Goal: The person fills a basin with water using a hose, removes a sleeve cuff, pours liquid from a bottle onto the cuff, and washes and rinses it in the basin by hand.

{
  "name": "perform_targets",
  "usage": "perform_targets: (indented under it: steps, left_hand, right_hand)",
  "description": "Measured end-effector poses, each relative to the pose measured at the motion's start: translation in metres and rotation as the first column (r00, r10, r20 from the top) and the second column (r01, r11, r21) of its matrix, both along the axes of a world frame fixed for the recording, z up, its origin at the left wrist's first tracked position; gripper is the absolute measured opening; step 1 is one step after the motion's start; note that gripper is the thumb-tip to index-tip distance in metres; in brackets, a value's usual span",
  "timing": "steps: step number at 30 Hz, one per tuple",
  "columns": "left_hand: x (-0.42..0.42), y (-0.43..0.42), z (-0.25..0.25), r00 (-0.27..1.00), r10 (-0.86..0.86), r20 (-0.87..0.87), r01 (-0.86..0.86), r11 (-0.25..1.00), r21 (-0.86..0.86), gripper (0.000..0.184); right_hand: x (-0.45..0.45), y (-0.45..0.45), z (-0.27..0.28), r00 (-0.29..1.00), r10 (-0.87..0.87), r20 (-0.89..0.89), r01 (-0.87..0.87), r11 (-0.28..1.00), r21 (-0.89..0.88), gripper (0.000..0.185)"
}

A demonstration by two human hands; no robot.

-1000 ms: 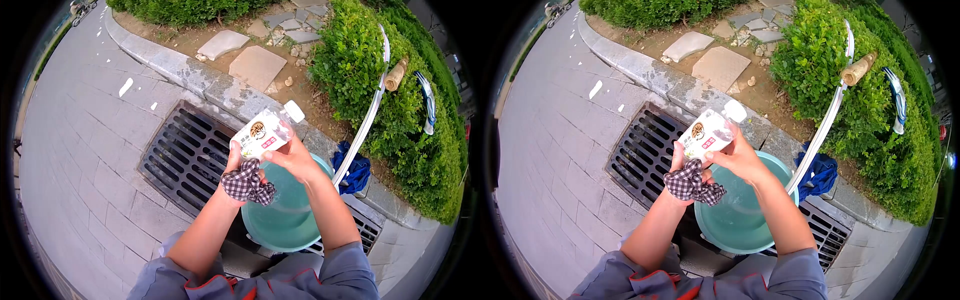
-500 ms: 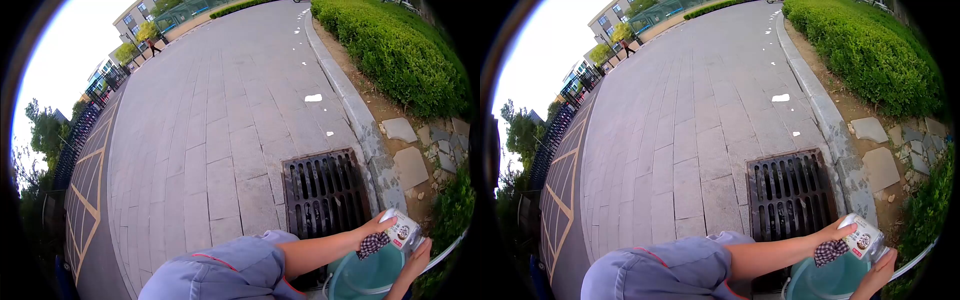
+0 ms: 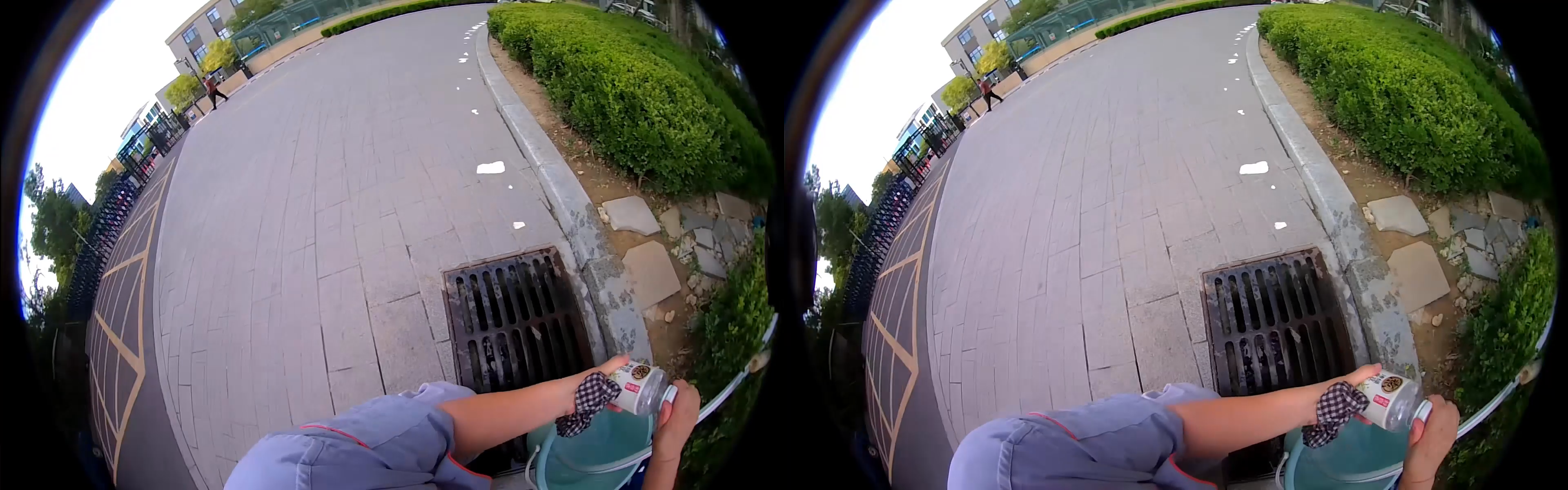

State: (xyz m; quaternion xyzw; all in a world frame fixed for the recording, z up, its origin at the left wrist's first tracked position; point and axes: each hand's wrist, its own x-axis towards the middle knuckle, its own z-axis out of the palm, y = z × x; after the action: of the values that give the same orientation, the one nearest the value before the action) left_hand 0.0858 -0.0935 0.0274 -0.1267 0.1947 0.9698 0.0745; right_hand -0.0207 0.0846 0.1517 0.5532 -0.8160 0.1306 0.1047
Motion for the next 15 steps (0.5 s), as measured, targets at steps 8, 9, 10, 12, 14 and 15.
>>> perform_targets:
  steps: [8,9,10,12,14,15]
  left_hand:
    - [-0.007,-0.010,0.027,0.979,-0.096,0.180,0.083,0.994,0.076,0.062]
    - [-0.008,-0.014,0.022,0.979,-0.097,0.177,0.075,0.989,0.128,0.063]
    - [-0.008,-0.015,0.016,0.983,-0.106,0.148,0.081,0.983,0.167,0.065]
    - [-0.010,-0.017,0.003,0.990,-0.132,0.055,0.116,0.966,0.230,0.069]
    - [-0.015,-0.011,-0.006,0.984,-0.158,-0.082,0.175,0.942,0.286,0.073]
    - [-0.017,-0.006,-0.007,0.975,-0.181,-0.126,0.212,0.926,0.314,0.075]
  right_hand:
    - [0.020,-0.002,0.068,0.935,0.342,-0.092,-0.335,0.939,0.081,0.032]
    - [0.020,0.001,0.064,0.974,0.209,0.094,-0.201,0.976,-0.086,0.019]
    - [0.016,0.004,0.056,0.982,0.122,0.147,-0.080,0.962,-0.259,0.015]
    - [0.002,0.010,0.026,0.956,-0.032,0.290,0.193,0.815,-0.546,0.011]
    - [-0.006,0.000,-0.031,0.418,0.348,0.839,0.705,0.458,-0.541,0.016]
    - [-0.001,-0.013,-0.048,0.305,0.369,0.878,0.798,0.403,-0.447,0.025]
